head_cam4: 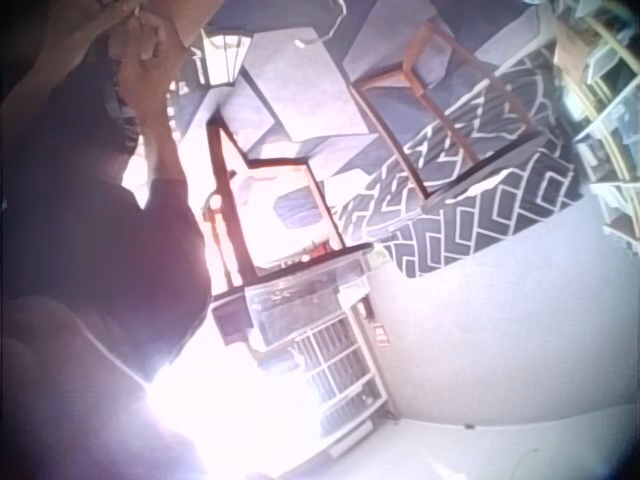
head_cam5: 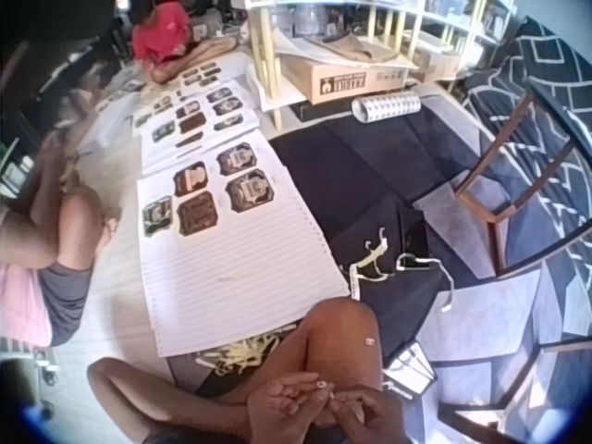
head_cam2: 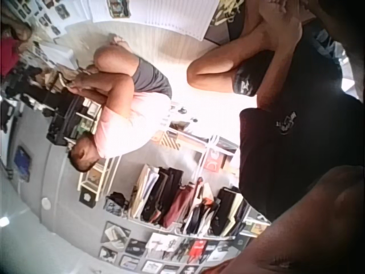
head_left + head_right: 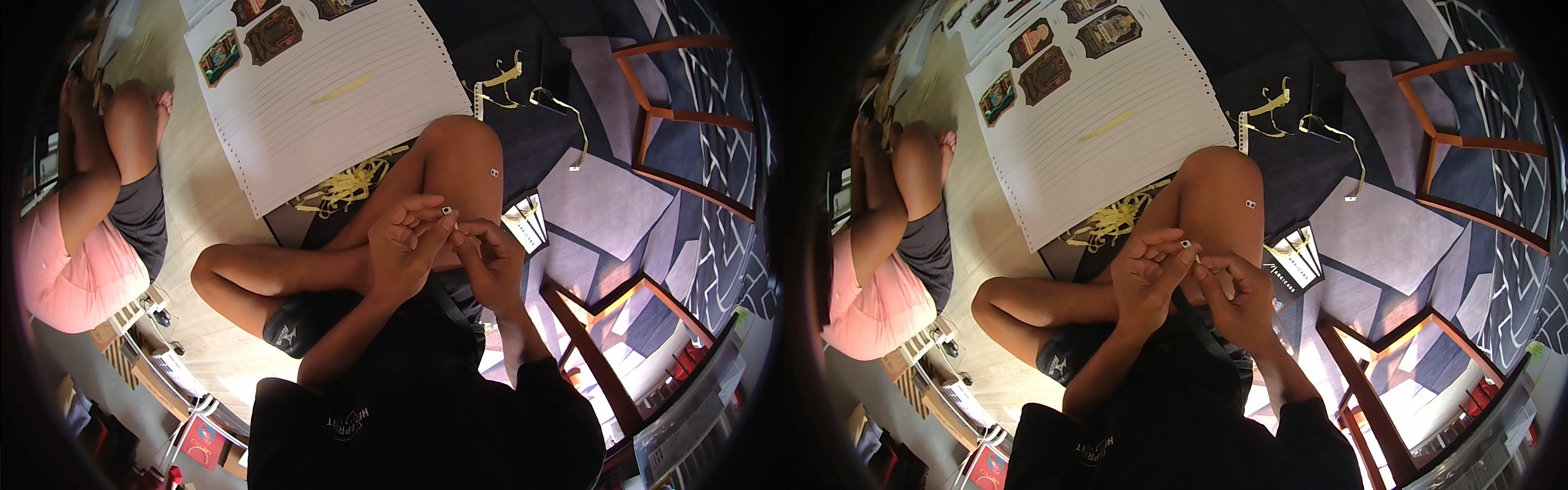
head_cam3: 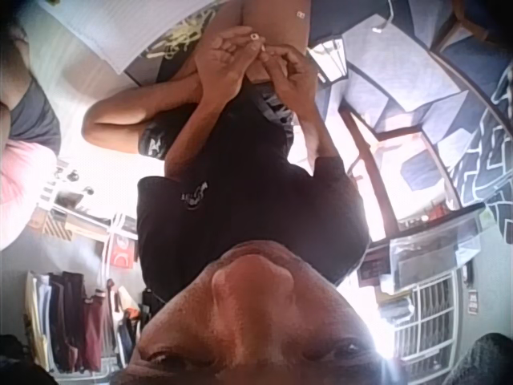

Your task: The person sits on the floor and assembles a paper craft by attaching small perforated paper strips to the edges of a large printed sheet. They repeatedly tear off pieces from a strip and press them onto the sheet's border, then flip the sheet to work on the other side.

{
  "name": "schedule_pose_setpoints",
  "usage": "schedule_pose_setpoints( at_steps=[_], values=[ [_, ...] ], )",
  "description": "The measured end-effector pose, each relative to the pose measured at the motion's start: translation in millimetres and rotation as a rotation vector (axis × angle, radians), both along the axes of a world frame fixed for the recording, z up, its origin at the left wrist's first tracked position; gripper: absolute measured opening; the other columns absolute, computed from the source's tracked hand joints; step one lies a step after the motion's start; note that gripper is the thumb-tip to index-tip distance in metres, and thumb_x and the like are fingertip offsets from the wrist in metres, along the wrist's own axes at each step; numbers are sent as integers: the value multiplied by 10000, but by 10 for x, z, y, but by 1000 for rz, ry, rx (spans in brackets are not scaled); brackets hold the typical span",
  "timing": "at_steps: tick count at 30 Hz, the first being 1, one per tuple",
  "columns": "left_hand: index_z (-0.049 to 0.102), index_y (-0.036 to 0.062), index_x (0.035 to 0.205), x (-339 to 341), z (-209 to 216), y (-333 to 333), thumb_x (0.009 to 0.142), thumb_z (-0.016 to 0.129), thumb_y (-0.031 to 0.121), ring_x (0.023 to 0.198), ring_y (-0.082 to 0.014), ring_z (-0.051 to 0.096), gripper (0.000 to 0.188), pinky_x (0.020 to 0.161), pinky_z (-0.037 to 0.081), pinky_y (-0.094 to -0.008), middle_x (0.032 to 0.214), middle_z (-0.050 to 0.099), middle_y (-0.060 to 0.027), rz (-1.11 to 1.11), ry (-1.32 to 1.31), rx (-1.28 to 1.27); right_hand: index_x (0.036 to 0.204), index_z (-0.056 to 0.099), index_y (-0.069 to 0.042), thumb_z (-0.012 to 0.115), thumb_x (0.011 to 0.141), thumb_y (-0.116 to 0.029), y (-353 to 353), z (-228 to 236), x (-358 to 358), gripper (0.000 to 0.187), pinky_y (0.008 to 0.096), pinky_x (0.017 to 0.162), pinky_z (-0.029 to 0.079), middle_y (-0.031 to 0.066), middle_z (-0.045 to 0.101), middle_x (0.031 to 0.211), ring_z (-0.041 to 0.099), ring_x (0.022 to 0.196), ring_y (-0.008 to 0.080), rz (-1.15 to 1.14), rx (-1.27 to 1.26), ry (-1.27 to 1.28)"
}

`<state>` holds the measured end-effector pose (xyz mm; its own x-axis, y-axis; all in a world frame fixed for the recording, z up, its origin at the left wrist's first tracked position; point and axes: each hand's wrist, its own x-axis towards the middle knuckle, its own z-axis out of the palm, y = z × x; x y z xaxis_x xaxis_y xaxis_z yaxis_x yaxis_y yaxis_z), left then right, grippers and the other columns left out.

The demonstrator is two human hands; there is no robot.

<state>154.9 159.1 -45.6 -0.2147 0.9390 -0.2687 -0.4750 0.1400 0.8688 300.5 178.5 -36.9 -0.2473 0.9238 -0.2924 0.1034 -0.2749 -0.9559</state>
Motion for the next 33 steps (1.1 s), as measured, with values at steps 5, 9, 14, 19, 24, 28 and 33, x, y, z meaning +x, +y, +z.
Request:
schedule_pose_setpoints(
  at_steps=[5, 9, 14, 19, 24, 28, 33],
  values=[
    [560, -59, 1181, -14, 3, 44, 921, 663, -81, 982, -165, 694, 280, 895, 552, -272, 1046, 692, -157, 8, -12, -39, 990, 708, -3, 685, 943, -77, 23, -70, 21, 91, 218, 633, 479, 42, 726, 853, 606, 753, 34, 6, -38, -20],
    [573, -58, 1181, -24, -60, 85, 915, 670, -78, 1011, -190, 700, 284, 883, 560, -272, 1035, 701, -165, 23, 31, -69, 996, 700, -4, 696, 936, -87, 91, -101, -7, 103, 227, 615, 476, 53, 709, 825, 615, 723, 50, -14, -46, -12],
    [563, -58, 1201, -61, -92, 205, 916, 647, -98, 1000, -195, 701, 300, 895, 554, -280, 1040, 709, -170, -7, 116, -142, 1024, 669, 31, 685, 935, -17, 218, -123, 99, 102, 210, 708, 447, 55, 696, 907, 607, 819, 67, 89, -138, -18],
    [563, -56, 1202, -74, -108, 343, 925, 634, -94, 1001, -195, 701, 289, 925, 546, -296, 1036, 709, -166, -63, 96, -145, 1042, 670, 34, 674, 936, 12, 308, -158, 118, 109, 202, 705, 450, 56, 698, 911, 618, 824, 68, 45, -129, 37],
    [566, -57, 1194, -80, -99, 425, 936, 627, -82, 1000, -191, 700, 266, 912, 557, -299, 1034, 704, -159, -9, 145, -171, 1051, 679, 43, 657, 952, -32, 372, -102, 53, 126, 209, 751, 500, 55, 719, 898, 648, 849, 68, -22, -256, 160],
    [573, -69, 1171, -170, -42, 436, 929, 643, -81, 1031, -200, 699, 253, 910, 558, -278, 1045, 701, -170, 57, 152, -125, 1052, 676, 51, 635, 968, -27, 334, -21, 44, 122, 202, 715, 484, 33, 697, 871, 618, 815, 46, 9, -249, 157],
    [549, -70, 1219, -202, 47, 317, 921, 659, -69, 1002, -184, 700, 318, 900, 553, -265, 1045, 702, -164, 78, 67, -108, 1027, 666, 58, 607, 992, -37, 208, 51, -14, 117, 186, 607, 417, 4, 638, 760, 531, 677, 19, 13, -239, 154]
  ],
)
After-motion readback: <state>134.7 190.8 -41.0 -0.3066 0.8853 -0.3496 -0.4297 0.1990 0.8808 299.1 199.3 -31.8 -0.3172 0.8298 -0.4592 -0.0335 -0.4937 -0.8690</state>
